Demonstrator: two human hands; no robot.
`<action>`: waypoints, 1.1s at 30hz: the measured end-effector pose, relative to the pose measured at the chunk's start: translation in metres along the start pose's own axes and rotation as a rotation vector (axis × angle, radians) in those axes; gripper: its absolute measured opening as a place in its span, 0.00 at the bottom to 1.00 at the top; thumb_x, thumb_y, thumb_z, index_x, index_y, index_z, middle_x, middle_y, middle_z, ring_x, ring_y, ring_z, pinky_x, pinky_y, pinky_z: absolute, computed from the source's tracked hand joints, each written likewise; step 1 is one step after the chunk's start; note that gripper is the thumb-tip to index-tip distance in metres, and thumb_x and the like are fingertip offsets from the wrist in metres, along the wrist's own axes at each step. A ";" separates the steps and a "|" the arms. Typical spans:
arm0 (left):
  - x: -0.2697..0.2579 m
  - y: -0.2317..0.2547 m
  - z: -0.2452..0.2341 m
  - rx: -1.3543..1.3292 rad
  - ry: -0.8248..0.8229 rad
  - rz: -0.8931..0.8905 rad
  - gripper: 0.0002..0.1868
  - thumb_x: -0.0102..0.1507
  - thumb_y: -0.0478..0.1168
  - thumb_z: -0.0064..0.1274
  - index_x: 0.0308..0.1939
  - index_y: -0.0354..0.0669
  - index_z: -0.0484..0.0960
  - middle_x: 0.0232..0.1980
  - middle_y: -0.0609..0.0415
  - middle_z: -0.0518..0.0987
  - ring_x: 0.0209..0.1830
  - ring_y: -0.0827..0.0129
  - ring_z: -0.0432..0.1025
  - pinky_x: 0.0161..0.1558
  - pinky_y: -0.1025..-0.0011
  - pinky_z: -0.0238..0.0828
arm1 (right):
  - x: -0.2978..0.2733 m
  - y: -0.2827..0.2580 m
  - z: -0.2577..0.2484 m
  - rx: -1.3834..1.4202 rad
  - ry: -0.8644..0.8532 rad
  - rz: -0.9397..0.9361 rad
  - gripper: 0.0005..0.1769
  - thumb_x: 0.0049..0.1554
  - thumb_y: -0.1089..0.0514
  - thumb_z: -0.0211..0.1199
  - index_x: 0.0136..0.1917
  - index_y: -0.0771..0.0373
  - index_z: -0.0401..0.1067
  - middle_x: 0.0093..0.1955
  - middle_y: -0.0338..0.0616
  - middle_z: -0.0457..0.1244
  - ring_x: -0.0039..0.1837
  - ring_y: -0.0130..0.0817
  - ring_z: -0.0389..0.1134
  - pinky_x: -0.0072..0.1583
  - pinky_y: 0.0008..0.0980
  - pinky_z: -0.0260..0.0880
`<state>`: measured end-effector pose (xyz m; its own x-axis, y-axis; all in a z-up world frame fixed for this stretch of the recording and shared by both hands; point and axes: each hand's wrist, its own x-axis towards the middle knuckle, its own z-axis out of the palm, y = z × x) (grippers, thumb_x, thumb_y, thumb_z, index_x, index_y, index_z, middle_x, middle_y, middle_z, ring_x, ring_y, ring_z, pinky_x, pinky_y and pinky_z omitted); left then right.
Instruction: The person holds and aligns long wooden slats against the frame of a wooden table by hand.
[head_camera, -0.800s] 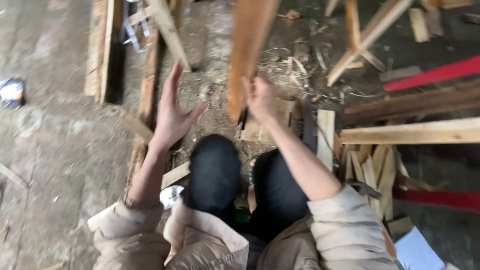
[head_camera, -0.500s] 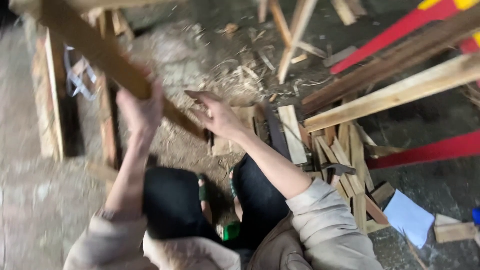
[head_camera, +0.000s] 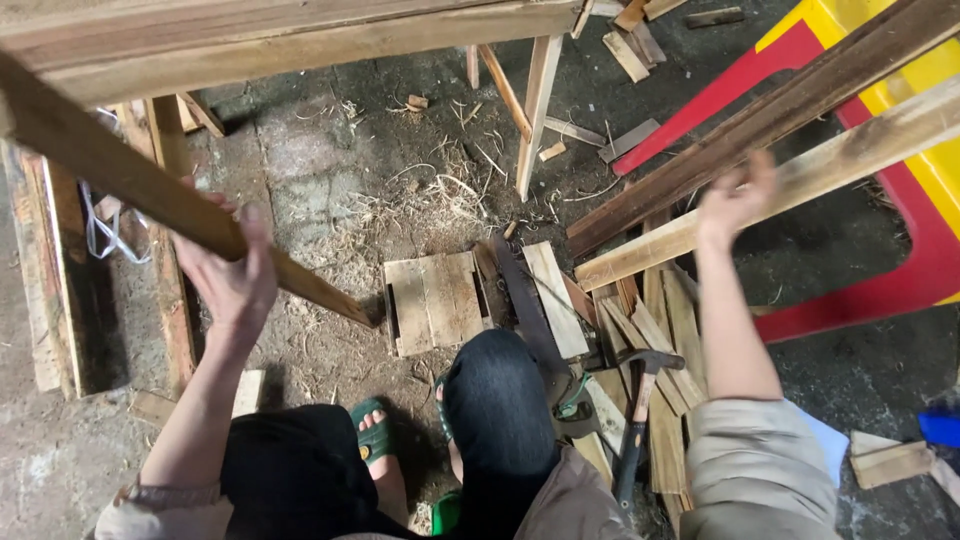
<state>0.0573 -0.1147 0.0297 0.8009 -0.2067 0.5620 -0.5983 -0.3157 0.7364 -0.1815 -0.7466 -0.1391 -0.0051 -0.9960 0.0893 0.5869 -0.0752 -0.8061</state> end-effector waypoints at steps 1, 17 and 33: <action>0.001 0.000 -0.003 -0.001 -0.004 0.004 0.20 0.76 0.48 0.49 0.61 0.38 0.62 0.43 0.50 0.67 0.38 0.66 0.64 0.52 0.66 0.71 | -0.001 -0.018 0.002 0.001 0.005 -0.002 0.17 0.57 0.63 0.53 0.56 0.55 0.76 0.59 0.42 0.68 0.60 0.28 0.68 0.53 0.22 0.66; -0.001 -0.022 -0.009 0.074 -0.012 0.010 0.13 0.76 0.46 0.45 0.56 0.41 0.69 0.54 0.44 0.73 0.57 0.55 0.68 0.73 0.48 0.56 | 0.051 -0.041 -0.075 -0.702 -0.039 -0.207 0.10 0.62 0.70 0.58 0.49 0.55 0.72 0.47 0.36 0.69 0.51 0.26 0.70 0.51 0.30 0.72; 0.001 -0.030 -0.026 -0.095 0.144 -0.022 0.41 0.68 0.55 0.59 0.74 0.43 0.53 0.73 0.40 0.68 0.74 0.50 0.66 0.77 0.54 0.63 | -0.403 -0.168 0.248 -0.293 -0.998 -0.623 0.11 0.72 0.58 0.59 0.64 0.67 0.68 0.59 0.54 0.65 0.63 0.47 0.66 0.68 0.45 0.67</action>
<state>0.0756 -0.0808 0.0178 0.8060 -0.0636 0.5885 -0.5858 -0.2280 0.7777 -0.0767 -0.3201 0.1052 0.4811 -0.3193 0.8164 0.5000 -0.6650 -0.5547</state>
